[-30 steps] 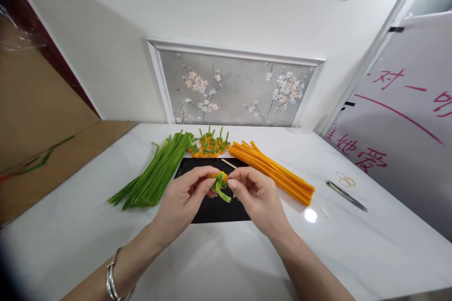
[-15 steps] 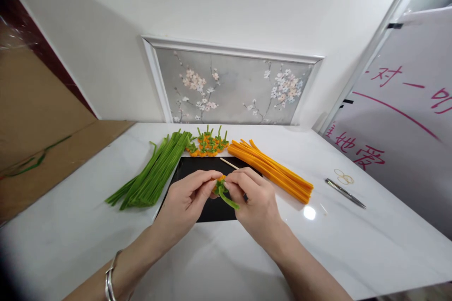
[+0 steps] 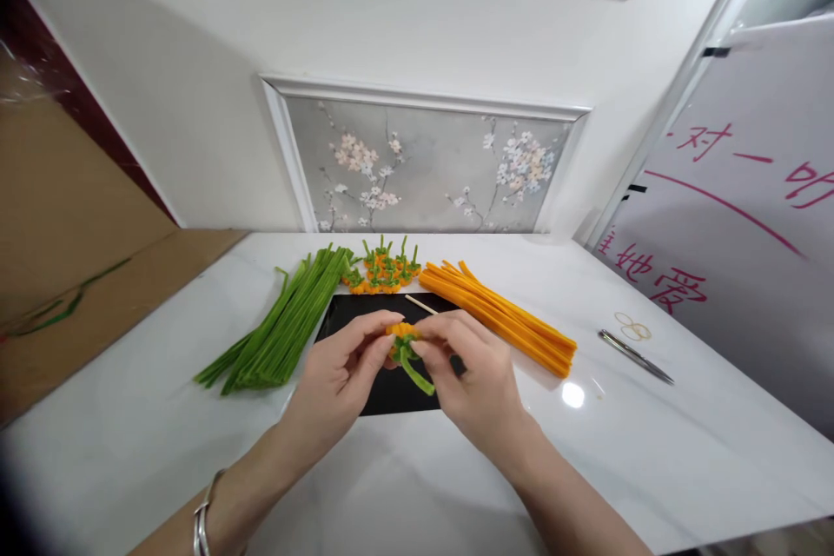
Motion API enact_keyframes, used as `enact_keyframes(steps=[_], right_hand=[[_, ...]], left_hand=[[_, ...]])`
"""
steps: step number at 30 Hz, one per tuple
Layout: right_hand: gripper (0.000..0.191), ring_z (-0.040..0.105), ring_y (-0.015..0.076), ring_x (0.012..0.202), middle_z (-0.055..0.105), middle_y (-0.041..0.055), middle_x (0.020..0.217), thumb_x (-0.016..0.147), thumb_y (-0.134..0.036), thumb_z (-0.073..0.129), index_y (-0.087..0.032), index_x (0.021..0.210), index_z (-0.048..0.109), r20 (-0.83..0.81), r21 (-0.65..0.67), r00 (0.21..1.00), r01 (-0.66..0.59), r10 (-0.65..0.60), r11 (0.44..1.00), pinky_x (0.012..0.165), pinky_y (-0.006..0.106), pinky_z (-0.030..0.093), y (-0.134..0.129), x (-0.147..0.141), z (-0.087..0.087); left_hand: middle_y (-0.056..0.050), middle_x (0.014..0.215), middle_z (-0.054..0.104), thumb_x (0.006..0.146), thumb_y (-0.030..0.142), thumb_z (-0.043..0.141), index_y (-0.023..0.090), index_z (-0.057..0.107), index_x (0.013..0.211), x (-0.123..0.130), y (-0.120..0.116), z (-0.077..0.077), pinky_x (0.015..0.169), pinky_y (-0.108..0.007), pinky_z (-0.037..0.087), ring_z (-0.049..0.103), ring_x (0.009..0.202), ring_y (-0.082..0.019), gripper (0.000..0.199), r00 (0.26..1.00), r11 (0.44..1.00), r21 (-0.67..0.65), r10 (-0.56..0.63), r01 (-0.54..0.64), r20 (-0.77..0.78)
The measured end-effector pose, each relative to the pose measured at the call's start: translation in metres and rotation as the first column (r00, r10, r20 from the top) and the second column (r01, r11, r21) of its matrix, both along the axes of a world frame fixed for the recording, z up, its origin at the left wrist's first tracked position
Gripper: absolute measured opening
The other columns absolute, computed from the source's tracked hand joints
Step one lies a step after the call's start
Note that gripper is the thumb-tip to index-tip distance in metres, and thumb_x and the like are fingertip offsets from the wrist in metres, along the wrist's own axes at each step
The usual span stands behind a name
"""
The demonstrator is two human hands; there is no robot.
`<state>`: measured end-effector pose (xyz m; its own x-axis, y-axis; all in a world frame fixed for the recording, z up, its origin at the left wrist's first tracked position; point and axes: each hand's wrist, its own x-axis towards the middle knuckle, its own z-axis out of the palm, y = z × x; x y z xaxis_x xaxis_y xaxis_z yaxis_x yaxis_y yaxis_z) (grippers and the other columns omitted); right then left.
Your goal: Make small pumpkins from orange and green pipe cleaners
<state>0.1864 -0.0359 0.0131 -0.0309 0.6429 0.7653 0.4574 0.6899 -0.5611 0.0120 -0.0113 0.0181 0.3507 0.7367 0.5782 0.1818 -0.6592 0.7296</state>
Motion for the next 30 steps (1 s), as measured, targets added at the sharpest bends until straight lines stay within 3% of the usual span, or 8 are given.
enact_keyframes(steps=[3,6,12,17,23,27,30], right_hand=[[0.015,0.062,0.0128,0.061,0.063,0.0023,0.083,0.092,-0.022,0.056,-0.023,0.106,0.061,-0.191,-0.22,0.978,-0.128,0.086,0.967,0.053,0.026,0.054,0.001,0.006,0.001],[0.011,0.06,0.0106,0.055,0.062,0.0013,0.08,0.092,-0.026,0.055,-0.022,0.1,0.063,-0.235,-0.317,0.96,-0.223,0.151,0.922,0.05,0.024,0.053,0.002,0.009,0.004],[0.017,0.061,0.0153,0.068,0.063,0.0029,0.081,0.087,-0.015,0.056,-0.022,0.099,0.065,0.024,-0.251,0.996,-0.079,0.087,0.965,0.055,0.026,0.05,0.0,0.007,0.007],[0.018,0.061,0.0161,0.072,0.064,0.0045,0.085,0.086,-0.011,0.054,-0.02,0.097,0.065,0.148,-0.128,0.987,-0.036,0.055,0.991,0.061,0.028,0.05,-0.002,0.008,0.009],[0.012,0.059,0.013,0.063,0.064,0.0016,0.075,0.085,-0.013,0.054,-0.019,0.085,0.064,0.114,-0.251,0.993,-0.007,0.036,0.968,0.054,0.024,0.046,-0.003,0.006,0.011],[0.008,0.063,0.0149,0.065,0.065,0.0022,0.076,0.086,-0.017,0.056,-0.02,0.088,0.063,-0.02,-0.341,0.997,-0.081,0.08,0.936,0.056,0.026,0.05,-0.003,0.007,0.007],[0.014,0.064,0.015,0.062,0.065,0.0031,0.076,0.092,-0.028,0.054,-0.019,0.098,0.063,-0.182,-0.409,0.974,-0.202,0.137,0.89,0.057,0.029,0.054,-0.001,0.013,0.005]], left_hand=[[-0.002,0.099,0.066,0.096,0.023,0.048,0.024,0.057,0.115,-0.002,0.003,0.0,0.07,-0.02,0.058,0.065,0.079,-0.01,0.021,0.997,0.995,-0.096,-0.02,0.027,0.074],[-0.002,0.097,0.064,0.096,0.024,0.049,0.024,0.054,0.112,-0.003,0.004,-0.001,0.07,-0.023,0.059,0.065,0.08,-0.012,0.017,0.998,0.991,-0.129,-0.036,0.044,0.06],[-0.002,0.091,0.062,0.096,0.022,0.048,0.022,0.056,0.104,-0.003,0.002,-0.002,0.066,-0.023,0.054,0.062,0.07,-0.011,0.012,0.992,0.998,-0.045,-0.059,0.054,-0.109],[-0.003,0.093,0.063,0.09,0.021,0.057,0.021,0.057,0.104,0.001,-0.001,0.001,0.068,-0.023,0.054,0.063,0.078,-0.013,0.014,0.992,0.991,-0.117,-0.073,0.061,-0.099],[0.0,0.092,0.065,0.089,0.015,0.056,0.022,0.057,0.102,0.003,-0.006,0.005,0.071,-0.02,0.053,0.064,0.08,-0.011,0.015,0.993,0.97,-0.221,-0.11,0.098,-0.042],[-0.001,0.097,0.066,0.086,0.016,0.059,0.021,0.058,0.101,0.005,-0.005,0.009,0.075,-0.022,0.054,0.066,0.086,-0.013,0.016,0.99,0.925,-0.356,-0.105,0.133,0.095],[-0.004,0.095,0.068,0.084,0.021,0.066,0.019,0.058,0.103,0.005,-0.003,0.011,0.072,-0.026,0.056,0.068,0.082,-0.015,0.021,0.969,0.83,-0.517,-0.1,0.207,0.228]])
